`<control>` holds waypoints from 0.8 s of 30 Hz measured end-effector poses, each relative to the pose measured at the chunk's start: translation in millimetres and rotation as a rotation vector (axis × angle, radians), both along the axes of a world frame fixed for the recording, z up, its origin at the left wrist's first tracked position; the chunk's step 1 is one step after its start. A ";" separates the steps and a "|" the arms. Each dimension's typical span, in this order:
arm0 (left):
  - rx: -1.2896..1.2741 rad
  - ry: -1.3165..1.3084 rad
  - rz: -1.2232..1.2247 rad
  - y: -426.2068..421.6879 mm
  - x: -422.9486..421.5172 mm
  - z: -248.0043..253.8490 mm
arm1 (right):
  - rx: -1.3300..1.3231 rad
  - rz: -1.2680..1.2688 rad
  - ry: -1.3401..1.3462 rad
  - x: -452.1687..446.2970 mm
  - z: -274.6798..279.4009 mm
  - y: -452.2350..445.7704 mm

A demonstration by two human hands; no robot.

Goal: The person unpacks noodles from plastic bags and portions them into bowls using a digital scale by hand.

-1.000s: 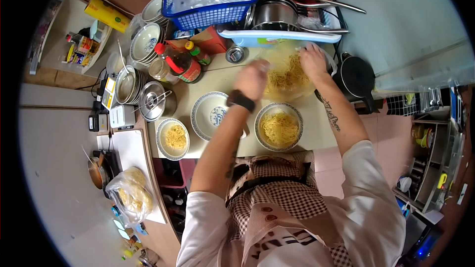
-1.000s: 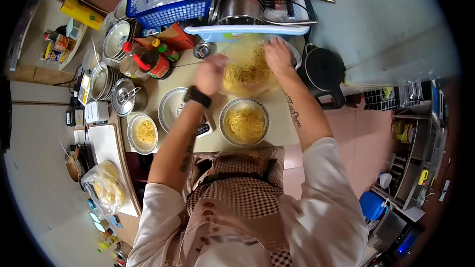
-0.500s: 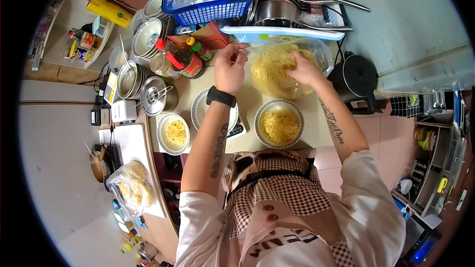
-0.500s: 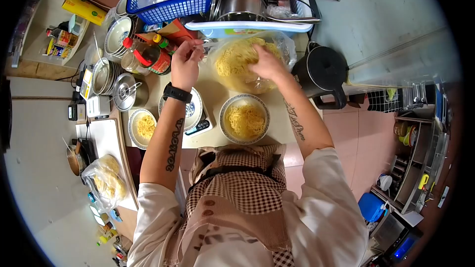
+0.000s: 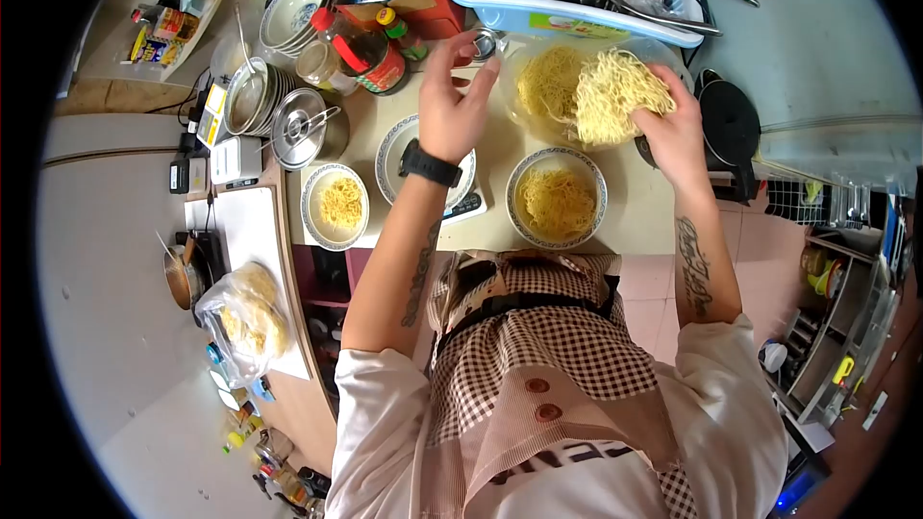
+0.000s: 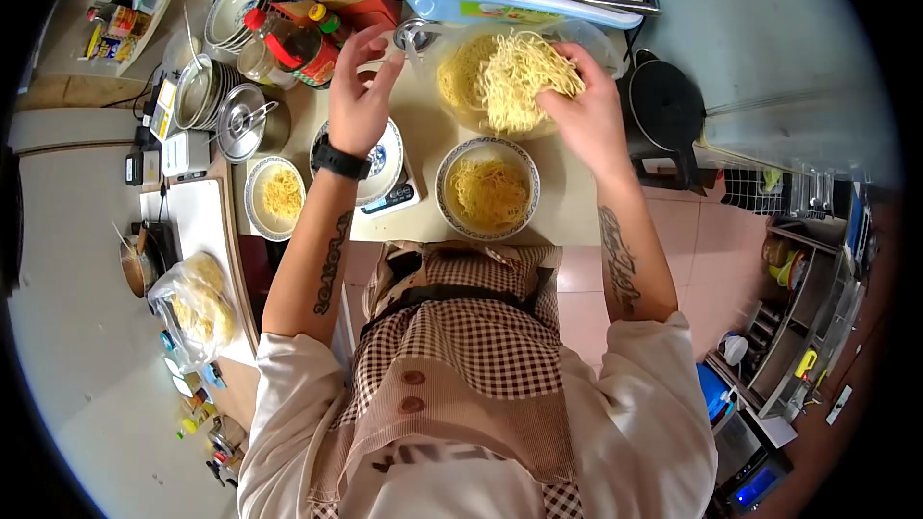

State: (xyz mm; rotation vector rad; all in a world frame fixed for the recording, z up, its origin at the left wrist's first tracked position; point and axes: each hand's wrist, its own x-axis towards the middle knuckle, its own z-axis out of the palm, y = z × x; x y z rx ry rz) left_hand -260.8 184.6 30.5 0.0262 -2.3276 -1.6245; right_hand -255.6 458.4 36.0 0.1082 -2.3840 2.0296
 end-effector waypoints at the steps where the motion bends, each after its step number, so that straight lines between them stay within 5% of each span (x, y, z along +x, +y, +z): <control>1: 0.012 0.010 -0.002 -6.5 9.9 -3.8 | -0.080 0.008 -0.049 11.7 3.8 0.4; 7: 0.330 -0.275 -0.129 -26.7 100.8 -27.4 | -0.609 0.169 -0.294 69.8 -8.5 -7.9; 11: -0.257 -0.309 -0.523 18.4 120.9 -70.1 | -0.814 0.231 -0.202 82.2 -14.0 -2.2; 13: -0.606 -0.131 -0.753 50.7 116.4 -154.1 | -0.815 0.200 -0.204 75.1 -11.4 12.0; 16: -0.901 -0.367 -0.926 83.2 102.0 -141.1 | -0.809 0.151 -0.170 67.5 0.1 25.8; 19: -1.015 -0.459 -0.962 95.2 95.0 -151.2 | -0.777 0.144 -0.143 70.0 5.0 34.5; 24: -0.750 -0.451 -0.837 78.0 94.6 -174.5 | -0.775 0.048 -0.194 82.4 -5.0 42.8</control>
